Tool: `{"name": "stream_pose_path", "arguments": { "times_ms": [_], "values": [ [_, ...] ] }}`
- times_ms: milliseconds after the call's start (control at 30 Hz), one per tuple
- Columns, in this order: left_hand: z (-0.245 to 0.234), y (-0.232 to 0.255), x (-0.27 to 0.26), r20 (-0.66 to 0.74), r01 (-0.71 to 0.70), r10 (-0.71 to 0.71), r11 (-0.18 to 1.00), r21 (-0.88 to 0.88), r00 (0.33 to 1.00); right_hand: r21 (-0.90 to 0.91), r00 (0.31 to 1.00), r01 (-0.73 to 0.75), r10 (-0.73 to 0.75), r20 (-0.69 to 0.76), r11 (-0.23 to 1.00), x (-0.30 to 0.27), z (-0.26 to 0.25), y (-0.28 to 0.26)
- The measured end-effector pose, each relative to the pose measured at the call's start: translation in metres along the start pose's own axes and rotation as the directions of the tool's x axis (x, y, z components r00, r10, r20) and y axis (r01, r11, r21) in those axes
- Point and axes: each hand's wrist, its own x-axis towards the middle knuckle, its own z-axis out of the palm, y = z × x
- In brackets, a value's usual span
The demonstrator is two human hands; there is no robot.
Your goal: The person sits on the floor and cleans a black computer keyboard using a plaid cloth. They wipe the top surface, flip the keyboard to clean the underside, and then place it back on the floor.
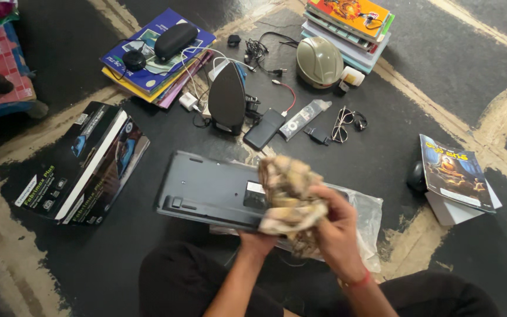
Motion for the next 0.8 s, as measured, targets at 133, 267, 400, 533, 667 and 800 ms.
{"name": "stream_pose_path", "arguments": {
  "times_ms": [133, 267, 400, 533, 667, 800],
  "values": [
    [-0.004, -0.001, -0.004, 0.148, 0.052, -0.036, 0.994, -0.100, 0.988, 0.527, 0.982, 0.162, -0.086, -0.166, 0.834, -0.010, 0.007, -0.042],
    [0.003, 0.002, -0.004, 0.125, 0.019, -0.013, 0.999, -0.047, 0.992, -0.067, 0.916, 0.309, -0.316, -0.247, 0.949, 0.001, -0.007, -0.033],
    [0.001, 0.008, -0.002, 0.110, -0.010, 0.014, 0.999, -0.032, 0.994, -0.786, 0.995, 0.077, 0.003, 0.100, 0.614, 0.009, -0.027, -0.011],
    [-0.022, 0.017, -0.015, 0.117, -0.101, 0.102, 0.995, -0.010, 0.988, -0.858, 0.921, 0.381, -0.063, 0.384, 0.344, 0.009, -0.015, -0.006],
    [-0.039, 0.017, -0.024, 0.140, -0.126, 0.126, 0.992, -0.006, 0.982, -0.796, 0.845, 0.528, -0.096, 0.526, 0.296, -0.004, 0.025, -0.008],
    [-0.048, 0.004, -0.015, 0.177, -0.116, 0.120, 0.993, -0.030, 0.977, -0.751, 0.798, 0.602, -0.177, 0.576, 0.272, -0.017, 0.071, 0.005]
  ]
}}
